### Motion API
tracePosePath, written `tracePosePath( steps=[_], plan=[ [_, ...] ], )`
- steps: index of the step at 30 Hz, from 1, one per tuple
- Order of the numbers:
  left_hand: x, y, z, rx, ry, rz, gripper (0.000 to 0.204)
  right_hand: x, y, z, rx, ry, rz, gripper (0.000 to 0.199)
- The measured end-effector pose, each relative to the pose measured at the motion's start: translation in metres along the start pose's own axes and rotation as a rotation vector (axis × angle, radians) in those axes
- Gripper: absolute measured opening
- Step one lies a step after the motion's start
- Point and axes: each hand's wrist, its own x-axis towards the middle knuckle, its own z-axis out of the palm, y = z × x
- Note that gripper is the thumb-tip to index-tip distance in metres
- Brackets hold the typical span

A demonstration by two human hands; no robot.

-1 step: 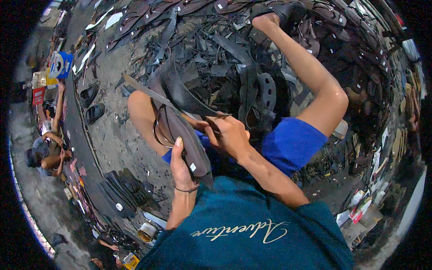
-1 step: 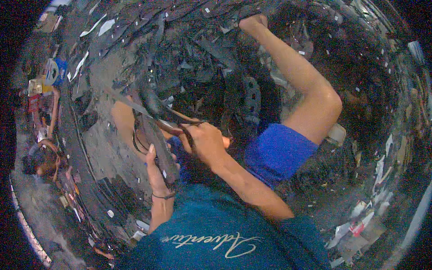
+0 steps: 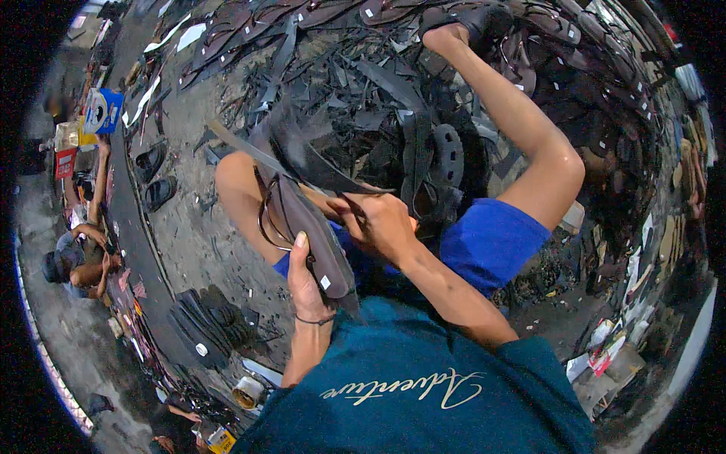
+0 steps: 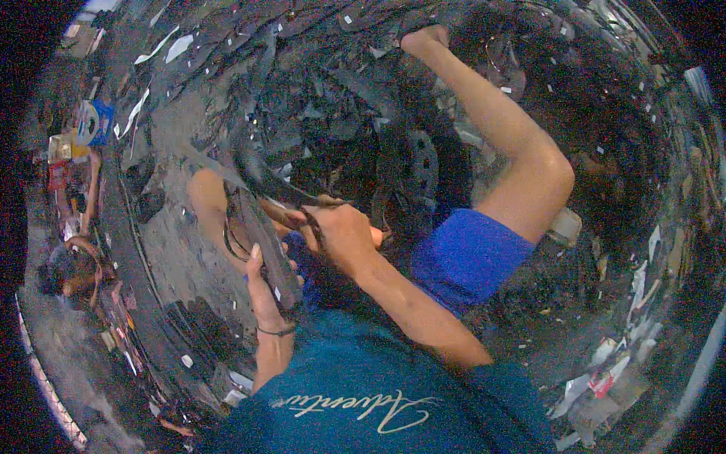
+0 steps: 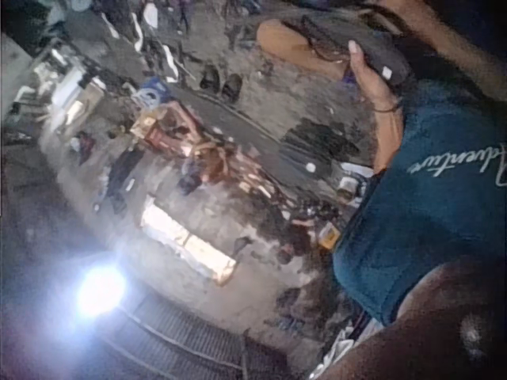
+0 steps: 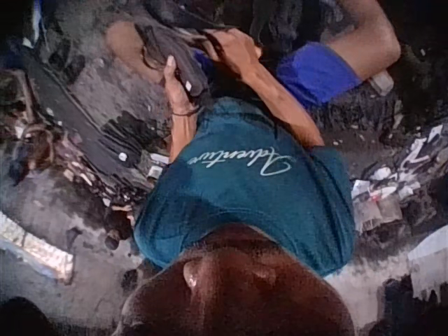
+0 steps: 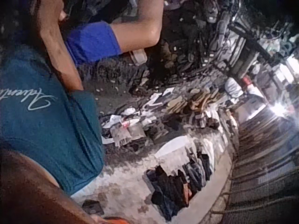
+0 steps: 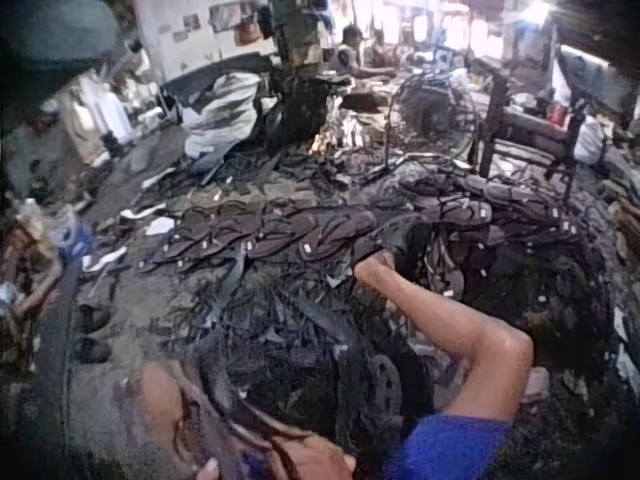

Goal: The person sits on the ground and uses a knife to trim excess material from the edges of multiple sandals. They pick up each sandal, scrape the blade along the sole and strap edges, and place the trimmed sandals aside.

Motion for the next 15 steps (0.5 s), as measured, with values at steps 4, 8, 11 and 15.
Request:
tracePosePath(
  steps=[4, 8, 11, 15],
  plan=[
    [0.006, -0.007, -0.021, 0.025, -0.07, -0.019, 0.048, 0.061, 0.008, 0.02, -0.137, 0.008, 0.016, 0.023],
    [-0.013, -0.029, -0.029, 0.007, -0.191, 0.163, 0.05, 0.127, 0.004, 0.002, 0.4, -0.017, 0.344, 0.044],
    [0.004, -0.027, -0.041, 0.21, -0.185, 0.191, 0.067, 0.104, -0.005, -0.025, 0.626, -0.372, 0.611, 0.051],
    [0.044, 0.007, -0.03, 0.189, -0.666, 0.23, 0.071, 0.082, -0.025, -0.068, 0.501, -0.143, 0.256, 0.036]
  ],
)
